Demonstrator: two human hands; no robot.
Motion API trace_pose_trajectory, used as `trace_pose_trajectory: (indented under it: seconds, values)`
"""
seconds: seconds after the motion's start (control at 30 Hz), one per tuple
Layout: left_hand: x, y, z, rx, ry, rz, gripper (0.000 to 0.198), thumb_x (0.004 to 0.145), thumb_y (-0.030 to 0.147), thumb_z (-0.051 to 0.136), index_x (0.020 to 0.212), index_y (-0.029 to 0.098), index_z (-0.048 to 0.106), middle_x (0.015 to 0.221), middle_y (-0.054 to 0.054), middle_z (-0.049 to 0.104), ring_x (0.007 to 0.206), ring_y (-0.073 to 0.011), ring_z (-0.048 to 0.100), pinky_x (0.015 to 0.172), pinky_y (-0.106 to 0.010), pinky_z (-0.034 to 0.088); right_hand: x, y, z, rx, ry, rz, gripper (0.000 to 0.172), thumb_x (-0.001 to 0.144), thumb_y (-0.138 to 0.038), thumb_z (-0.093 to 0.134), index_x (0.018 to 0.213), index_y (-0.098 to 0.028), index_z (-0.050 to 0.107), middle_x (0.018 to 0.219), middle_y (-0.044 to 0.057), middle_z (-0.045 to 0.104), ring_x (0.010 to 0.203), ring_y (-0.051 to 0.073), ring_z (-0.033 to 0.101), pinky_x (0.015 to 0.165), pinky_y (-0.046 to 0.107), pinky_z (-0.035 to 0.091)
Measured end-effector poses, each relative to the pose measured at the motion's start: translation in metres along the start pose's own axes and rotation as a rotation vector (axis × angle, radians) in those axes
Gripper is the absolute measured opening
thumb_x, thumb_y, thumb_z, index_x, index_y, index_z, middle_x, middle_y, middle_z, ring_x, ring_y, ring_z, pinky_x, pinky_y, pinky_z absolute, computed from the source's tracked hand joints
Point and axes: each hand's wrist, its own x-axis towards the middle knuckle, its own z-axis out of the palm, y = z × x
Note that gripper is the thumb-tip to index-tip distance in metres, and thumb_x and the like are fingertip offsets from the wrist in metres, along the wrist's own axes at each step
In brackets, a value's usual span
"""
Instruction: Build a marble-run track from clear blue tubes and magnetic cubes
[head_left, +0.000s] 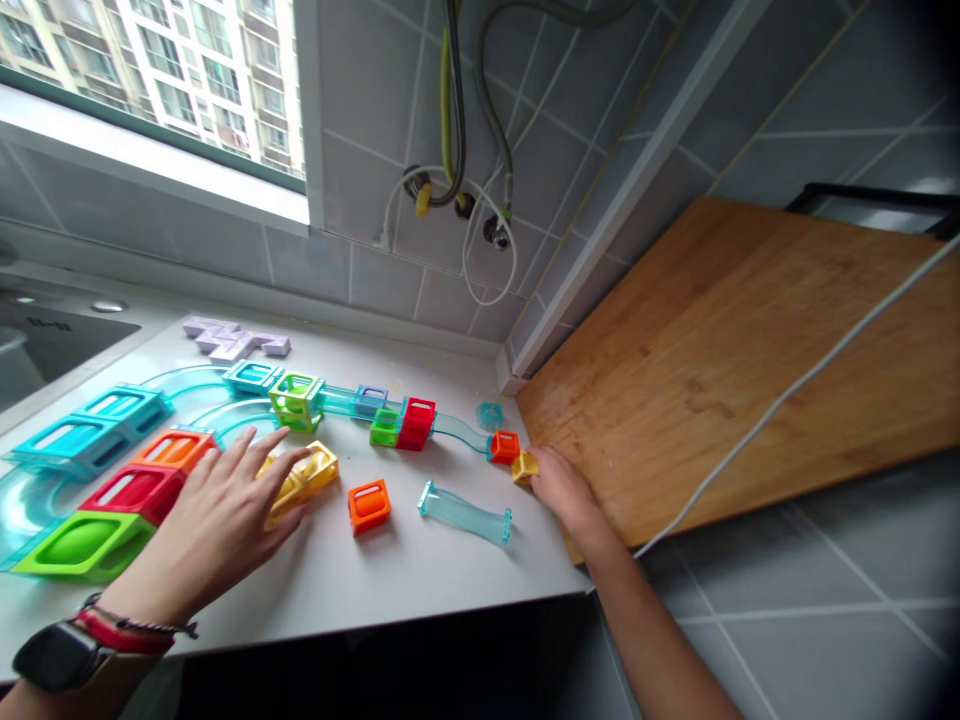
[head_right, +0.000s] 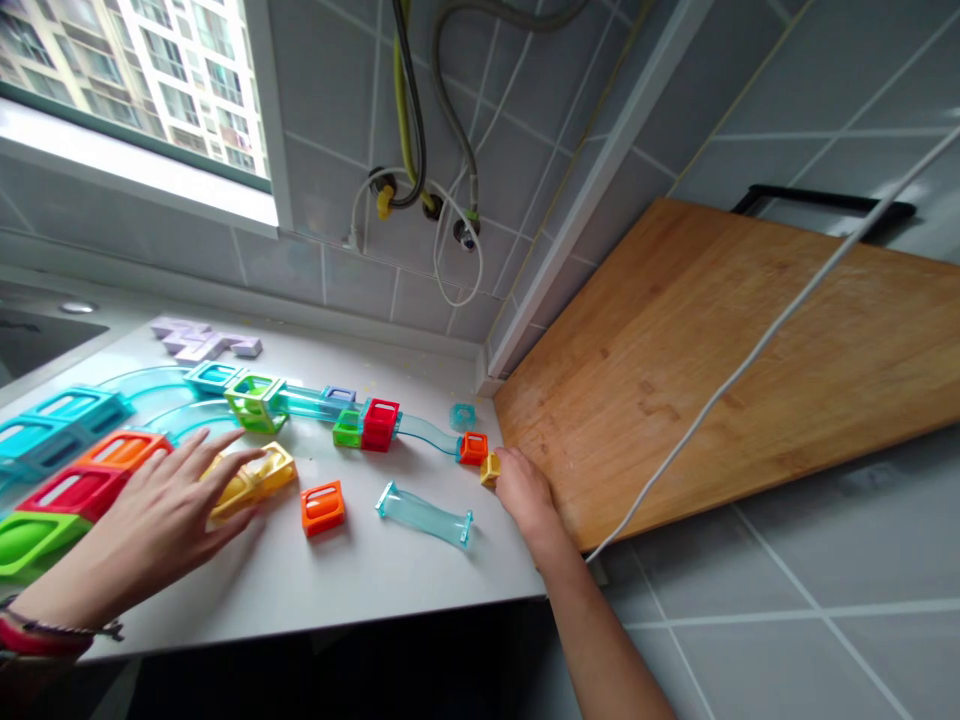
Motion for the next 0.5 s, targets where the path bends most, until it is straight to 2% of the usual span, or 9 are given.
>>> trace_pose_trajectory:
  seconds: [0.07,0.13,0.2,0.23,0.3,0.37,0.43,0.5]
  values:
    - [0.010,0.028,-0.021,-0.088,0.058,0.030,0.034,0.093,0.036,0.050,0.124,0.027,0.060,0.150,-0.012,0.052,0.144,-0.0420,0.039,0.109,-0.064,0.040,0.002,0.001,0.001,0.007,-0.006,-0.001,0.049,0.087,-0.005,0.054,0.133,-0.019,0.065,0.127,0.012,0.070,0.118,0.023,0.065,0.102,0.028,0.045]
    - [0.031,0.070,-0.041,-0.242,0.073,0.156,0.030,0.093,0.029,0.053,0.122,0.028,0.062,0.148,-0.009,0.055,0.141,-0.0342,0.046,0.114,-0.055,0.040,0.003,0.001,0.002,0.012,-0.011,0.001,0.047,0.088,-0.007,0.056,0.132,-0.019,0.065,0.127,0.012,0.070,0.118,0.022,0.065,0.101,0.027,0.045]
    - [0.064,0.122,-0.050,-0.377,-0.031,0.313,0.028,0.095,0.027,0.053,0.122,0.027,0.062,0.139,-0.008,0.062,0.130,-0.0267,0.057,0.112,-0.044,0.045,0.003,0.000,0.001,0.013,-0.016,0.005,0.047,0.088,-0.009,0.057,0.133,-0.021,0.065,0.127,0.011,0.070,0.117,0.022,0.066,0.100,0.026,0.045]
    - [0.084,0.148,-0.048,-0.420,-0.107,0.373,0.028,0.096,0.027,0.055,0.123,0.025,0.062,0.131,-0.008,0.066,0.122,-0.0248,0.062,0.107,-0.040,0.048,0.002,-0.001,0.000,0.011,-0.018,0.008,0.046,0.089,-0.010,0.058,0.133,-0.021,0.065,0.126,0.011,0.070,0.116,0.022,0.066,0.099,0.026,0.046]
    - [0.127,0.191,-0.030,-0.417,-0.229,0.414,0.034,0.090,0.028,0.064,0.123,0.020,0.062,0.122,-0.012,0.069,0.116,-0.0269,0.065,0.101,-0.039,0.052,0.001,-0.003,-0.004,0.002,-0.017,0.012,0.044,0.090,-0.014,0.060,0.133,-0.022,0.065,0.124,0.010,0.071,0.114,0.023,0.067,0.096,0.027,0.047]
    - [0.166,0.219,-0.001,-0.356,-0.327,0.383,0.035,0.086,0.024,0.069,0.120,0.015,0.065,0.121,-0.016,0.069,0.115,-0.0296,0.065,0.099,-0.040,0.052,-0.001,-0.007,-0.008,-0.012,-0.015,0.016,0.041,0.090,-0.019,0.063,0.131,-0.021,0.066,0.121,0.011,0.072,0.111,0.024,0.069,0.092,0.027,0.049]
    - [0.195,0.229,0.028,-0.335,-0.376,0.370,0.030,0.079,0.023,0.076,0.107,0.013,0.072,0.110,-0.018,0.073,0.110,-0.0315,0.068,0.093,-0.038,0.055,-0.001,-0.009,-0.011,-0.029,-0.013,0.018,0.040,0.089,-0.020,0.066,0.129,-0.021,0.067,0.118,0.012,0.073,0.109,0.024,0.070,0.091,0.027,0.049]
    - [0.209,0.229,0.052,-0.324,-0.425,0.356,0.024,0.076,0.023,0.078,0.098,0.014,0.075,0.099,-0.017,0.075,0.100,-0.0311,0.072,0.084,-0.036,0.057,0.000,-0.011,-0.012,-0.044,-0.012,0.022,0.040,0.088,-0.017,0.067,0.128,-0.021,0.068,0.117,0.013,0.074,0.109,0.024,0.070,0.090,0.027,0.049]
